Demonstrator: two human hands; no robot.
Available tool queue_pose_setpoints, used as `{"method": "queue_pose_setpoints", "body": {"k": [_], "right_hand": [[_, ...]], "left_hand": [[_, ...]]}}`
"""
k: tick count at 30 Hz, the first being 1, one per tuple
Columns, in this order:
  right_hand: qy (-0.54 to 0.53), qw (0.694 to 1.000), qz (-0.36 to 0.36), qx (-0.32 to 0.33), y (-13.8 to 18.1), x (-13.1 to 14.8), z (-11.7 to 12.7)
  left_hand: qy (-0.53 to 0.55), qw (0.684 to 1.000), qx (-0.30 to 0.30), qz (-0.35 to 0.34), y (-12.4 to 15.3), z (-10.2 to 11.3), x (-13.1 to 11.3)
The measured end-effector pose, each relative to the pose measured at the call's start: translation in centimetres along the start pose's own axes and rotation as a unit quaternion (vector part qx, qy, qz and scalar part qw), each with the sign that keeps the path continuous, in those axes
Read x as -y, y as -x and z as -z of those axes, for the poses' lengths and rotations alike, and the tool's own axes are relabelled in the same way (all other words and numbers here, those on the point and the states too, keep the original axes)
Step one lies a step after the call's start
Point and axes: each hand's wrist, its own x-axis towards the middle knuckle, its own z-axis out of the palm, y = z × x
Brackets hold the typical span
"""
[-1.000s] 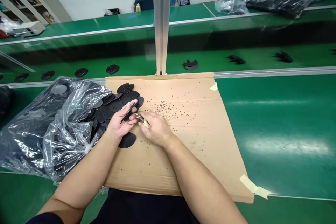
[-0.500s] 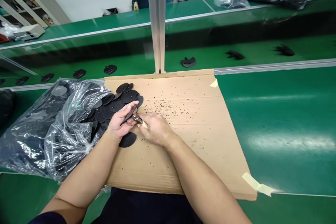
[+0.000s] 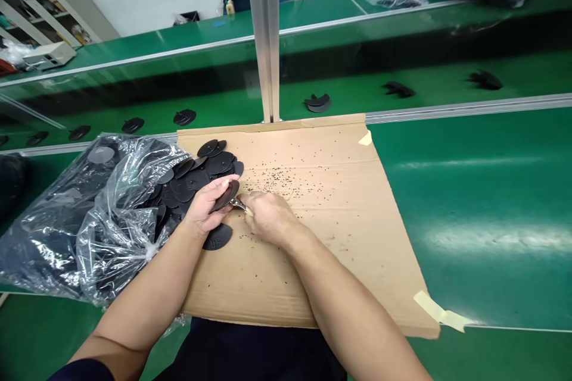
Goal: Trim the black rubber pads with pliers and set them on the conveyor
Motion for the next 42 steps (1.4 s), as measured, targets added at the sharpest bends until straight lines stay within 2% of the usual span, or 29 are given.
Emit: {"method": "queue_pose_setpoints", "body": {"k": [4, 6, 8, 12, 16, 21, 23, 25, 27, 29, 32, 34, 36, 38, 42], "right_hand": [[-0.082, 0.995, 0.017, -0.057, 0.0, 0.3, -0.2], [-0.097, 0.99, 0.023, -0.103, 0.1, 0.5, -0.3], [-0.081, 0.988, 0.049, -0.122, 0.2, 0.9, -0.5], [-0.006, 0.989, 0.136, -0.06, 0.3, 2.3, -1.8], [0.07, 0.988, 0.136, 0.016, 0.3, 3.4, -3.4], [-0.023, 0.992, 0.117, 0.036, 0.3, 3.1, -2.8], [-0.085, 0.991, 0.104, 0.006, 0.3, 2.6, -2.0], [-0.154, 0.983, 0.071, -0.064, 0.3, 2.0, -1.3], [-0.228, 0.962, 0.021, -0.15, 0.2, 1.4, -0.9], [-0.308, 0.923, -0.03, -0.227, 0.0, 0.9, -0.9], [-0.405, 0.848, -0.09, -0.329, -0.3, 0.4, -1.3], [-0.426, 0.818, -0.121, -0.366, -0.6, 0.3, -1.6], [-0.42, 0.82, -0.135, -0.364, -0.7, 0.3, -1.8], [-0.401, 0.836, -0.133, -0.35, -0.7, 0.4, -1.8], [-0.35, 0.864, -0.119, -0.341, -0.4, 0.8, -1.7]], "left_hand": [[0.038, 0.999, 0.006, -0.019, -0.4, -0.1, -0.3], [0.071, 0.996, -0.017, -0.054, -0.6, -0.1, -0.7], [0.1, 0.989, -0.047, -0.095, -0.8, 0.1, -1.2], [0.144, 0.975, -0.072, -0.155, -1.0, 0.6, -1.9], [0.141, 0.973, -0.08, -0.167, -0.9, 0.6, -1.9], [0.126, 0.975, -0.105, -0.147, -0.9, 0.5, -1.6], [0.13, 0.976, -0.11, -0.135, -1.0, 0.6, -1.5], [0.118, 0.978, -0.108, -0.133, -1.0, 0.7, -1.3], [0.089, 0.983, -0.094, -0.134, -0.9, 0.5, -1.1], [0.059, 0.988, -0.066, -0.128, -0.6, 0.2, -0.7], [0.03, 0.992, -0.009, -0.125, -0.1, -0.6, 0.0], [0.01, 0.991, 0.031, -0.133, 0.3, -1.0, 0.6], [-0.019, 0.987, 0.065, -0.145, 0.6, -1.2, 1.1], [-0.054, 0.982, 0.083, -0.164, 0.7, -1.2, 1.4], [-0.114, 0.972, 0.073, -0.194, 0.6, -0.9, 1.8]]}}
